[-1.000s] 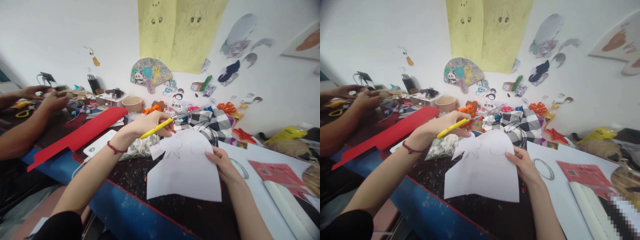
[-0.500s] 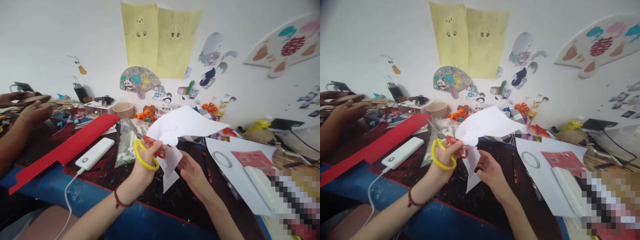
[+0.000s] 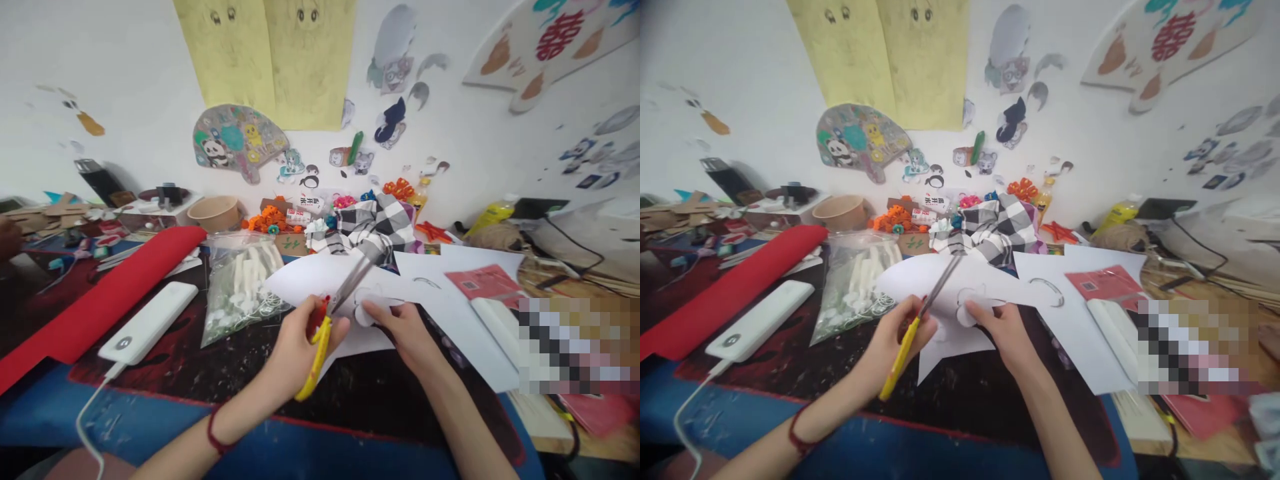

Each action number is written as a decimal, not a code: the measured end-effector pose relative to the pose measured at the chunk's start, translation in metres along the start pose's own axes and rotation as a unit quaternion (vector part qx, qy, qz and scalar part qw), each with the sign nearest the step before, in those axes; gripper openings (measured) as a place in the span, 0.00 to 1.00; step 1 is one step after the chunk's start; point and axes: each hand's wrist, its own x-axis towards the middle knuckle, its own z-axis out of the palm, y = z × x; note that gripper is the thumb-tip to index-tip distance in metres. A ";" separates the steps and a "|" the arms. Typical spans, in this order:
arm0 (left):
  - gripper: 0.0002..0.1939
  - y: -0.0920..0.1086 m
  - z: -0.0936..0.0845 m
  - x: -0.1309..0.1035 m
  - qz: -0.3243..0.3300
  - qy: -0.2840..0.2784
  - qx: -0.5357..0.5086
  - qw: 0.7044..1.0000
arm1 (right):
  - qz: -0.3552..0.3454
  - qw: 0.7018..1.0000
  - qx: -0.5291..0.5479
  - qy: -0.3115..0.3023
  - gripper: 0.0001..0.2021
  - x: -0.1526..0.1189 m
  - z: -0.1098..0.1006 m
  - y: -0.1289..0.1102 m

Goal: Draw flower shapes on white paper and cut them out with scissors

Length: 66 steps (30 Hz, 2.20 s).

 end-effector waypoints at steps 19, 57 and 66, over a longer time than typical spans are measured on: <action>0.13 -0.023 -0.068 0.039 -0.097 -0.232 0.249 0.935 | 0.093 0.969 -0.131 0.187 0.13 -0.012 -0.009 0.006; 0.19 -0.011 -0.042 0.034 0.011 -0.236 0.175 0.956 | 0.115 0.990 0.003 0.084 0.21 -0.028 -0.019 -0.007; 0.13 -0.022 -0.019 0.036 0.007 -0.155 0.240 0.958 | 0.041 0.988 0.064 0.137 0.19 -0.007 -0.022 0.001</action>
